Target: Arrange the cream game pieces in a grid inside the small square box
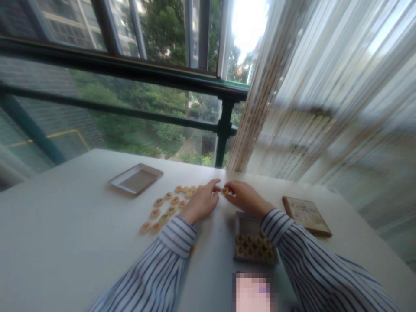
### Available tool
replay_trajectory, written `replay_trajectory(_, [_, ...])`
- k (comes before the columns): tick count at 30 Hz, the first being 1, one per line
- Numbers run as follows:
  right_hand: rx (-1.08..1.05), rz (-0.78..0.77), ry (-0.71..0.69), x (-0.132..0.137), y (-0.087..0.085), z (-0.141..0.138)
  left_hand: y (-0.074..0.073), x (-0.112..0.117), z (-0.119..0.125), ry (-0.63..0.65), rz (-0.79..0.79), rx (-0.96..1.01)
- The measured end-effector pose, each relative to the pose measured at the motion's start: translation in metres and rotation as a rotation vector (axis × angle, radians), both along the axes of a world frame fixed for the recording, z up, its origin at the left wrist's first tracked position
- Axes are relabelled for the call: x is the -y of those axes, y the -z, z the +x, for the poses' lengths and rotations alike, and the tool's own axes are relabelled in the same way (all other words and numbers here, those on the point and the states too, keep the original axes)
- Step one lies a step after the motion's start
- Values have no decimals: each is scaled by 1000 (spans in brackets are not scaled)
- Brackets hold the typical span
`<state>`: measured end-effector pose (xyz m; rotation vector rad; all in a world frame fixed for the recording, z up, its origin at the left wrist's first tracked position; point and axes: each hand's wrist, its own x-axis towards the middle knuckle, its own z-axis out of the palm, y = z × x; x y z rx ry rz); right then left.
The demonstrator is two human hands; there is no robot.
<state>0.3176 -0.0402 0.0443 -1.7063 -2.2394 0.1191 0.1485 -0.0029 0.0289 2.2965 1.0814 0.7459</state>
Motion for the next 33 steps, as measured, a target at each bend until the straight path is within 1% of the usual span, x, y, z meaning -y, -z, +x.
replay_trajectory(7, [-6, 29, -34, 11, -9, 2, -2, 3, 1, 21, 42, 22])
replay_trajectory(14, [2, 39, -49, 25, -16, 6, -8, 12, 3, 34, 65, 31])
replay_trajectory(18, [21, 39, -46, 31, -15, 10, -12, 19, 6, 78, 70, 75])
replay_trajectory(22, [15, 51, -39, 38, -13, 14, -14, 28, 9, 85, 78, 95])
replay_trajectory(28, [8, 54, -39, 55, -13, 17, -8, 40, 11, 127, 36, 128])
replay_trajectory(33, [0, 50, -41, 66, -13, 18, -1, 55, 12, 107, -9, 128])
